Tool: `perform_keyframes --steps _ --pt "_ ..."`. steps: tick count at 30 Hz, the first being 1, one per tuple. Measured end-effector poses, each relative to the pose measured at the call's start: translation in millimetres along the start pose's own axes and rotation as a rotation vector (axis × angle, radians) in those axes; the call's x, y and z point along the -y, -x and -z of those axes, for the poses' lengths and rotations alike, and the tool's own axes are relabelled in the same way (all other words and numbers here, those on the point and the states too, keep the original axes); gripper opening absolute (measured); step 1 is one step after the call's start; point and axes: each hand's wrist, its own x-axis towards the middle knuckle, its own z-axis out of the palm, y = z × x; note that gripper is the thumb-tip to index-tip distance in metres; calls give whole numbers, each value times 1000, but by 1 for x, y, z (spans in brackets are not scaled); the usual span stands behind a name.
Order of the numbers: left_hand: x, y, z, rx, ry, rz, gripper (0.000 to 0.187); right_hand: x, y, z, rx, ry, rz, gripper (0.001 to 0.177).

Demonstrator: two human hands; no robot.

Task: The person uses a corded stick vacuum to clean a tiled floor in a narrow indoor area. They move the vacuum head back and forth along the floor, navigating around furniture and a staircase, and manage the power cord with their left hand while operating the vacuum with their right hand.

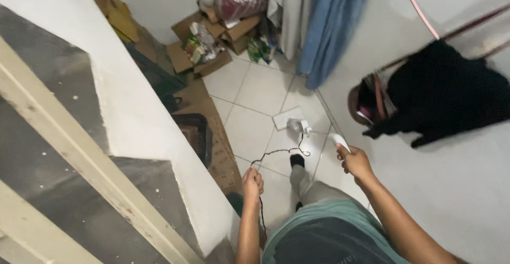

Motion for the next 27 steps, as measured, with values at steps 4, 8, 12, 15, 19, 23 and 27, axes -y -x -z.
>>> perform_keyframes --steps 4,8,12,15,19,23,27 --pt "25 17 -1 1 20 50 34 -27 53 -3 -88 -30 -42 39" --pt "46 32 -6 10 -9 67 35 -49 72 -8 -126 88 -24 38" --pt "50 40 -13 -1 -27 121 32 -64 61 -19 -91 74 20 39" --pt "41 40 -14 5 -71 91 34 -70 42 -27 -66 88 16 40" --pt "27 31 -14 -29 -64 87 35 -61 9 -40 -23 95 -53 44" --pt "22 14 -8 -67 -44 107 34 -45 -40 -62 -34 88 -60 46" --pt "26 -9 -1 -93 -33 135 35 -28 -107 -91 -37 111 -44 42"
